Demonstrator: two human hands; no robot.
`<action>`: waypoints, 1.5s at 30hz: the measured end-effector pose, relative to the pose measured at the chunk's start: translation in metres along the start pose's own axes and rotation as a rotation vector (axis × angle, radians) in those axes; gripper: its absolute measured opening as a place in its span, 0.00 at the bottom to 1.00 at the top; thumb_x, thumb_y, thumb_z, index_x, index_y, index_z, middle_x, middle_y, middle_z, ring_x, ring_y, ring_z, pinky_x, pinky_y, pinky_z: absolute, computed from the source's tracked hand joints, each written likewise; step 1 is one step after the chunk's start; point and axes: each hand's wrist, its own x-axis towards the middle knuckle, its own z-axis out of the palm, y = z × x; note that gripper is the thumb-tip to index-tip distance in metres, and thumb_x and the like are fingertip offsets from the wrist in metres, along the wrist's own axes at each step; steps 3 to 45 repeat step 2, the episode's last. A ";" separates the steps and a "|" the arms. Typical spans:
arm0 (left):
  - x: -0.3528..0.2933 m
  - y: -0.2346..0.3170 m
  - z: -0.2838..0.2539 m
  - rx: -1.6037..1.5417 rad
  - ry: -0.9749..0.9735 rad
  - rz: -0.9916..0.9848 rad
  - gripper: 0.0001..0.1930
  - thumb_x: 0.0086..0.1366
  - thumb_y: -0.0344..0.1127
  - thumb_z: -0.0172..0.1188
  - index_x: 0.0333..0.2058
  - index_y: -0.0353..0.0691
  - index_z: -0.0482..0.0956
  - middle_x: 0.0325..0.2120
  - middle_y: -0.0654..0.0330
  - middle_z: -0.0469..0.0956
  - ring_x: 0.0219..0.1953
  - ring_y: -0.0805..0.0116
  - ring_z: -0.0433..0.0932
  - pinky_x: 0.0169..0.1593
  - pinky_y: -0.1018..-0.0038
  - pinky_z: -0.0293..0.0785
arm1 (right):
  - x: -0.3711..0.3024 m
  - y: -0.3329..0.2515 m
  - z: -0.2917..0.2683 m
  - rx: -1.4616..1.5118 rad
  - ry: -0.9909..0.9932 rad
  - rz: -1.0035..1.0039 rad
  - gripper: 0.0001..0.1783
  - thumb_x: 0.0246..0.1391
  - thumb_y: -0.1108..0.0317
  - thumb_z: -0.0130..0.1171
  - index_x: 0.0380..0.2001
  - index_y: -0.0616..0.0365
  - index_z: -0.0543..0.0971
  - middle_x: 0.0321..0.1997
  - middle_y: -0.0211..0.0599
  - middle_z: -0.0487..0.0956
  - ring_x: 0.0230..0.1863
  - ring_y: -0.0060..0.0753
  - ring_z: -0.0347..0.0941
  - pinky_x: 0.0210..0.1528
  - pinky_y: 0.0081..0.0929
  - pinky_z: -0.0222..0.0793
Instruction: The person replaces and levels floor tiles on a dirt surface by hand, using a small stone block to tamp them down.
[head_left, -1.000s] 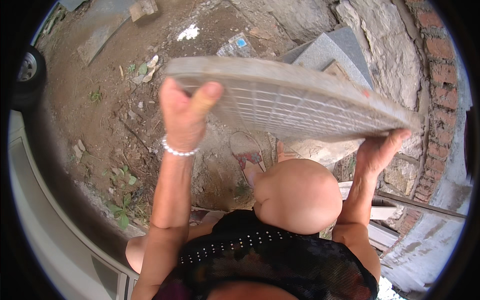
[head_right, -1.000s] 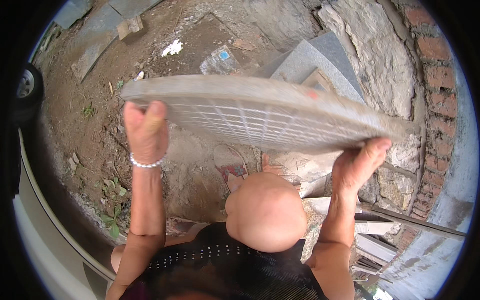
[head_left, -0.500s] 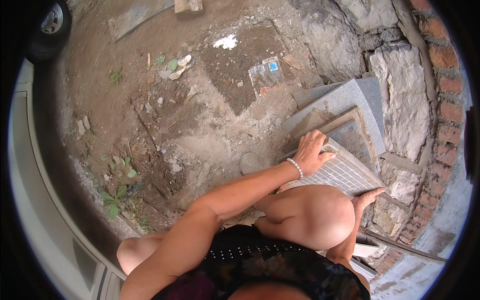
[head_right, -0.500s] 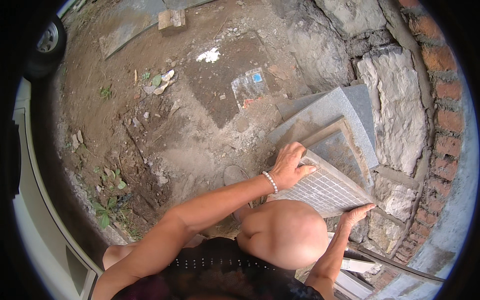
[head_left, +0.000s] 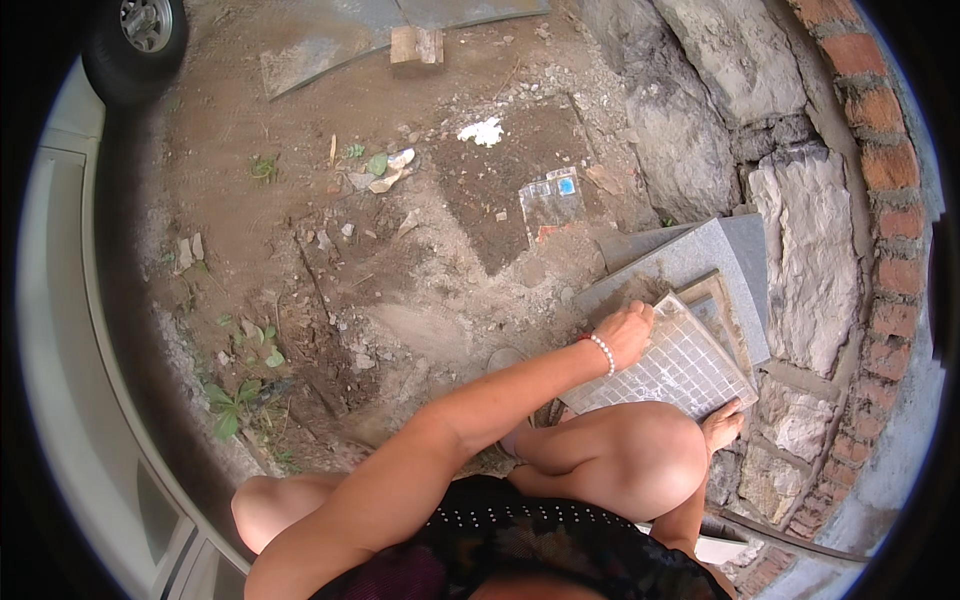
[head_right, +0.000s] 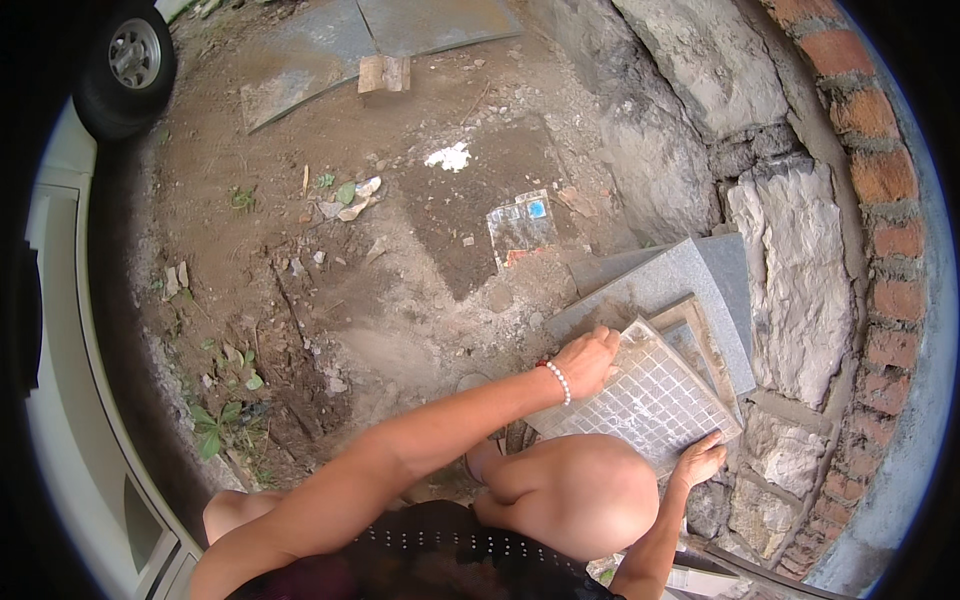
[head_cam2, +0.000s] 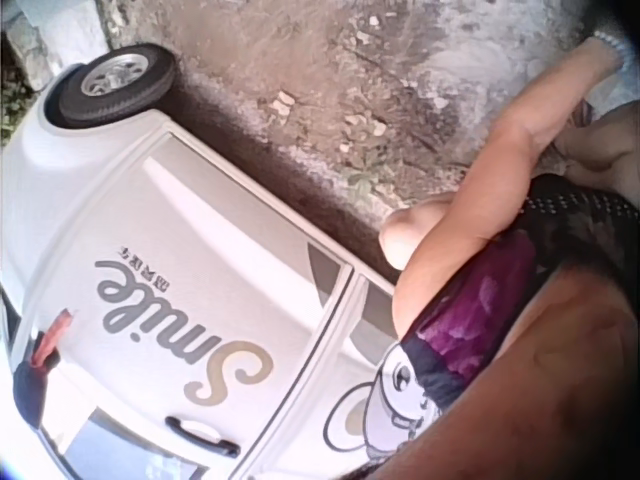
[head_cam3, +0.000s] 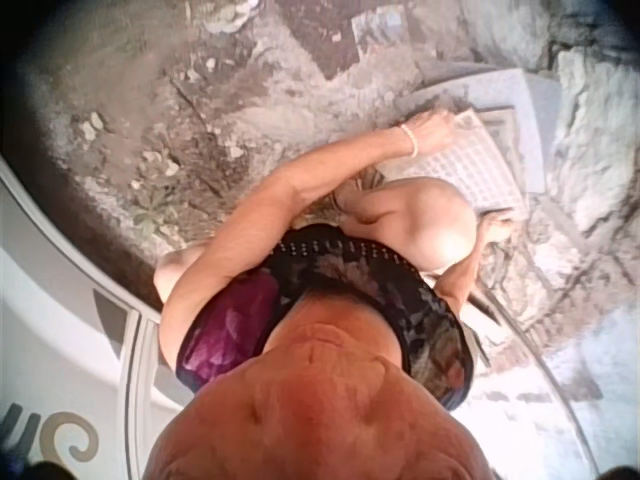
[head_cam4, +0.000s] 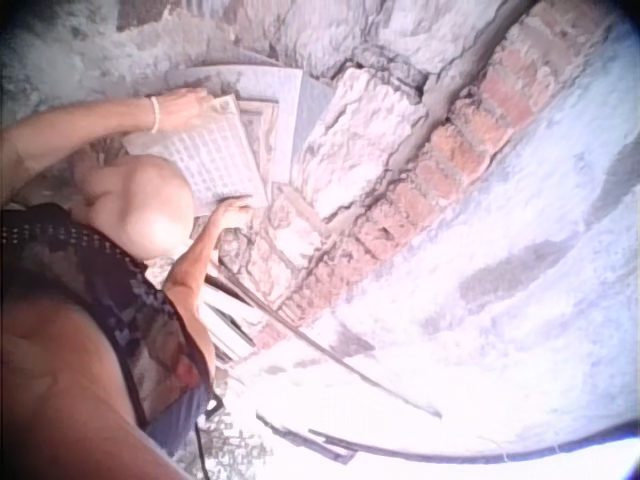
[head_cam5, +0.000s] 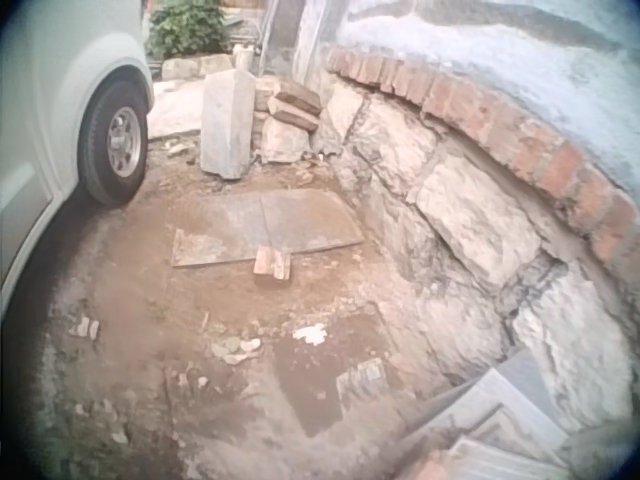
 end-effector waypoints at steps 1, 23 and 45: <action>-0.002 -0.004 -0.002 -0.018 -0.017 0.009 0.21 0.54 0.38 0.60 0.41 0.30 0.65 0.39 0.42 0.68 0.41 0.46 0.72 0.47 0.61 0.70 | -0.002 0.002 0.005 -0.006 0.027 -0.014 0.37 0.58 0.41 0.37 0.24 0.73 0.69 0.29 0.66 0.71 0.33 0.65 0.67 0.36 0.51 0.63; -0.004 -0.009 -0.006 -0.006 -0.115 -0.031 0.27 0.55 0.39 0.60 0.48 0.30 0.61 0.40 0.41 0.68 0.44 0.45 0.72 0.48 0.61 0.69 | -0.003 0.004 0.009 -0.032 0.008 0.029 0.36 0.58 0.41 0.37 0.25 0.72 0.68 0.30 0.65 0.71 0.34 0.64 0.68 0.38 0.51 0.64; -0.004 -0.009 -0.006 -0.006 -0.115 -0.031 0.27 0.55 0.39 0.60 0.48 0.30 0.61 0.40 0.41 0.68 0.44 0.45 0.72 0.48 0.61 0.69 | -0.003 0.004 0.009 -0.032 0.008 0.029 0.36 0.58 0.41 0.37 0.25 0.72 0.68 0.30 0.65 0.71 0.34 0.64 0.68 0.38 0.51 0.64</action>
